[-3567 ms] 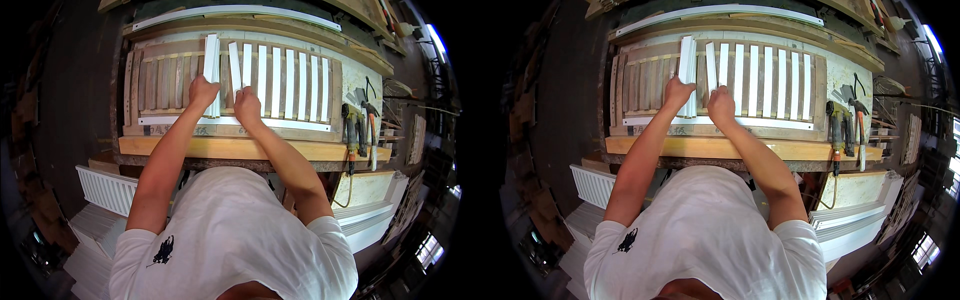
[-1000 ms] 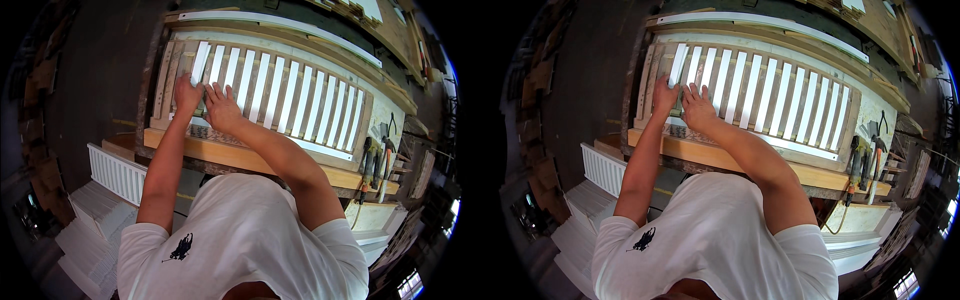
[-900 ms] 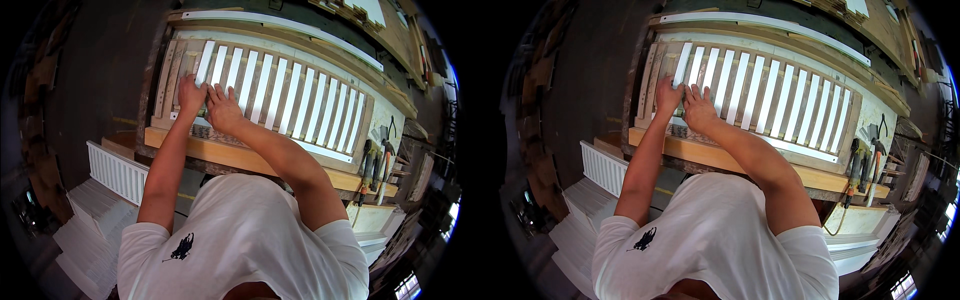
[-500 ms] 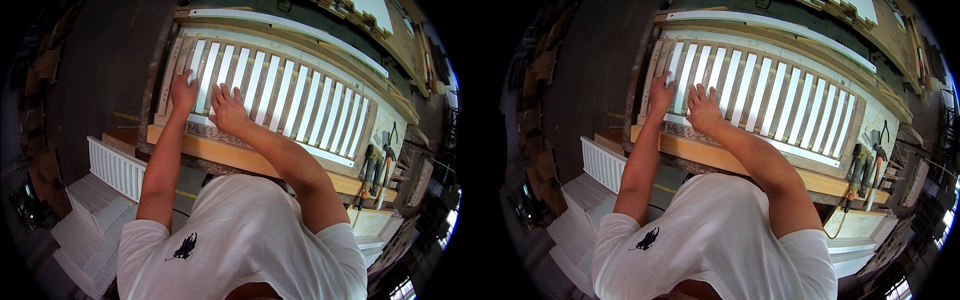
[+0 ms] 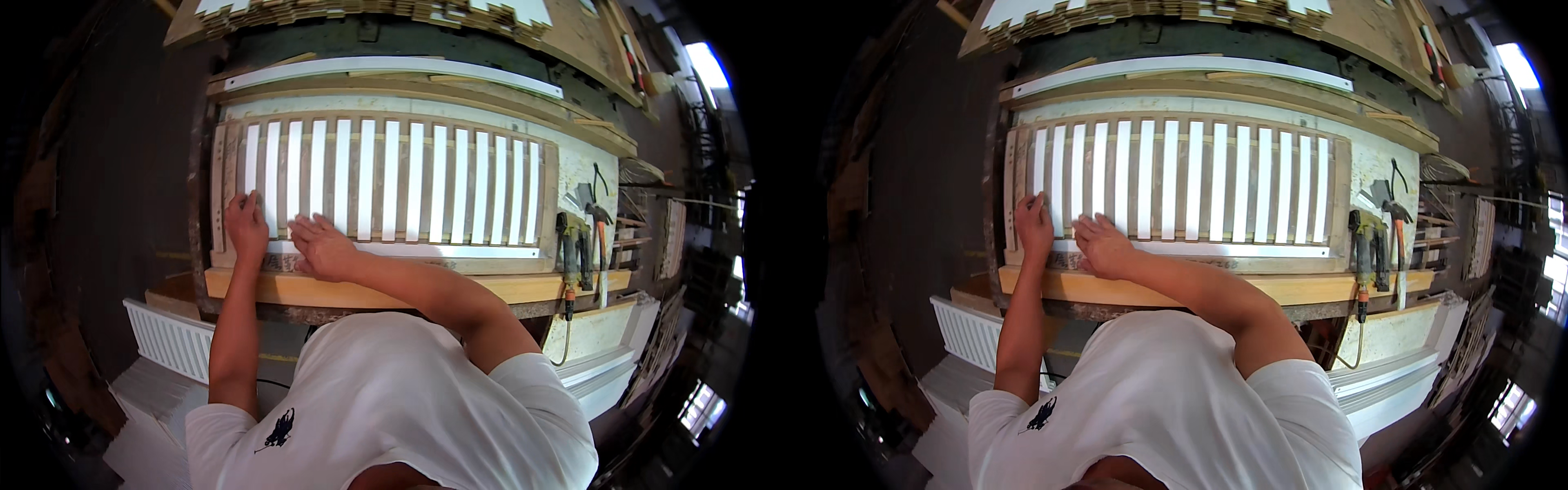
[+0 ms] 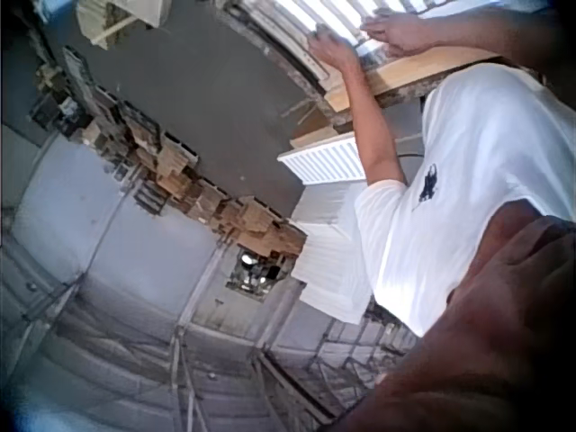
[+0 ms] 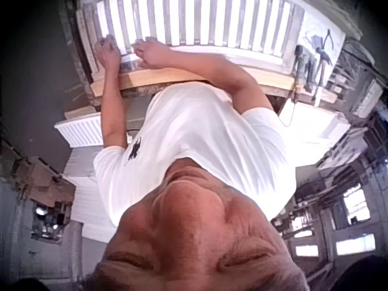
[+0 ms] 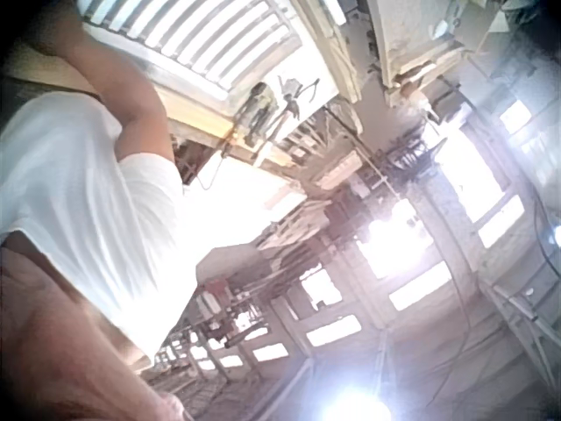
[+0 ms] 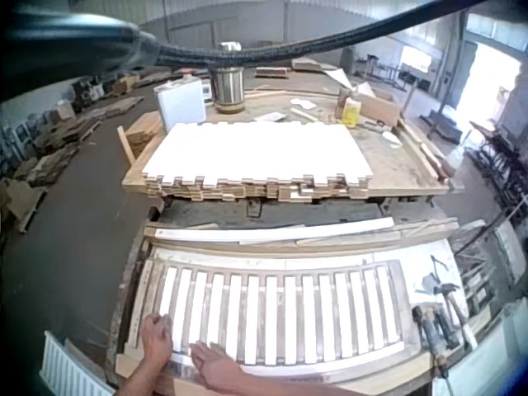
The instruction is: The person assembles white wooden slats into a rectangular frame on a workbench. They align the slats between two side rails and secure them using a pneumatic nail gun. The process involves positioning the components and driving nails into the joints to create a finished panel.
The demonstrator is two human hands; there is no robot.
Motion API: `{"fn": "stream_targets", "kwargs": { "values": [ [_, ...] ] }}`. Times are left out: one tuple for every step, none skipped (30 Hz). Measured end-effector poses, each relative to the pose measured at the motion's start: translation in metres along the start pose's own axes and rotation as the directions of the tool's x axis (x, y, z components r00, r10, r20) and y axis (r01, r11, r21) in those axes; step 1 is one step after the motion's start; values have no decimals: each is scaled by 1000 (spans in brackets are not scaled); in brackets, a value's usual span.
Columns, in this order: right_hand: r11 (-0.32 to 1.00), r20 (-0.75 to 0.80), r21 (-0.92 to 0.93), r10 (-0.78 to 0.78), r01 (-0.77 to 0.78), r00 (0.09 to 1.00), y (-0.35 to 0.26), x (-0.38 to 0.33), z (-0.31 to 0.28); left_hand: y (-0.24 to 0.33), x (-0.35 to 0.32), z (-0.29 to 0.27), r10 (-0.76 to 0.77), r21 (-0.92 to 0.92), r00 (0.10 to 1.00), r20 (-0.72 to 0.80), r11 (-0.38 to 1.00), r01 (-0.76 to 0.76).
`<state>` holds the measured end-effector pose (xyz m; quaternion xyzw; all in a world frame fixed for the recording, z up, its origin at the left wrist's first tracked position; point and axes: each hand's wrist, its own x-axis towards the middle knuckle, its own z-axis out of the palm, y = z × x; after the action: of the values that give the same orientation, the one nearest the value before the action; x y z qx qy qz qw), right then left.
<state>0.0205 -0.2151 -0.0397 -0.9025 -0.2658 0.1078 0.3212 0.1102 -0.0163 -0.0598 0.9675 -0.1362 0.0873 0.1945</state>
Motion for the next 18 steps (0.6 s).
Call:
{"fn": "stream_targets", "kwargs": {
  "values": [
    [985,-80,166,56,-42,995,6,-10,-9,2,4,1,-55,69,998,20,996,53],
    [942,-154,330,123,-66,980,15,-23,-21,6,11,4,-68,27,998,10,997,68],
    [950,-340,304,180,-73,923,36,-37,-36,7,23,8,-51,-14,998,-27,999,50],
    [958,-511,279,211,-72,833,66,-51,-58,6,34,9,-43,-47,997,-70,998,40],
    [940,-608,255,337,-225,719,101,-67,-80,6,51,13,-22,-94,993,-118,996,11],
    [907,-740,231,399,-352,541,133,-80,-112,5,74,16,-9,-131,985,-170,991,-13],
    [856,-877,160,352,-492,327,183,-96,-131,1,100,19,6,-163,976,-219,986,-43],
    [787,-890,226,406,-574,207,209,-112,-171,-4,125,22,11,-187,963,-268,980,-63],
    [718,-923,160,353,-677,155,253,-136,-201,2,151,21,-53,-227,958,-282,974,-13],
    [625,-947,129,308,-770,92,292,-158,-225,-1,176,22,-107,-234,952,-286,971,39],
    [582,-907,207,415,-786,69,308,-170,-255,-9,199,23,-170,-238,942,-289,966,102],
    [512,-882,263,471,-818,11,322,-178,-273,-24,220,24,-222,-209,932,-287,964,165],
    [525,-856,323,517,-788,-6,338,-189,-286,-24,237,20,-318,-404,936,-149,884,236],
    [557,-839,357,544,-750,4,338,-189,-292,-21,244,16,-391,-564,920,4,759,325],
    [545,-785,458,619,-703,-32,348,-198,-298,-5,249,11,-339,-541,939,50,781,311],
    [568,-692,519,718,-639,76,351,-203,-305,5,248,1,-302,-512,949,91,803,305],
    [611,-729,466,675,-640,114,348,-197,-304,-4,247,4,-300,-482,954,11,834,268],
    [583,-696,472,707,-661,128,336,-191,-309,-15,242,7,-289,-452,955,-63,862,231]
  ]
}}
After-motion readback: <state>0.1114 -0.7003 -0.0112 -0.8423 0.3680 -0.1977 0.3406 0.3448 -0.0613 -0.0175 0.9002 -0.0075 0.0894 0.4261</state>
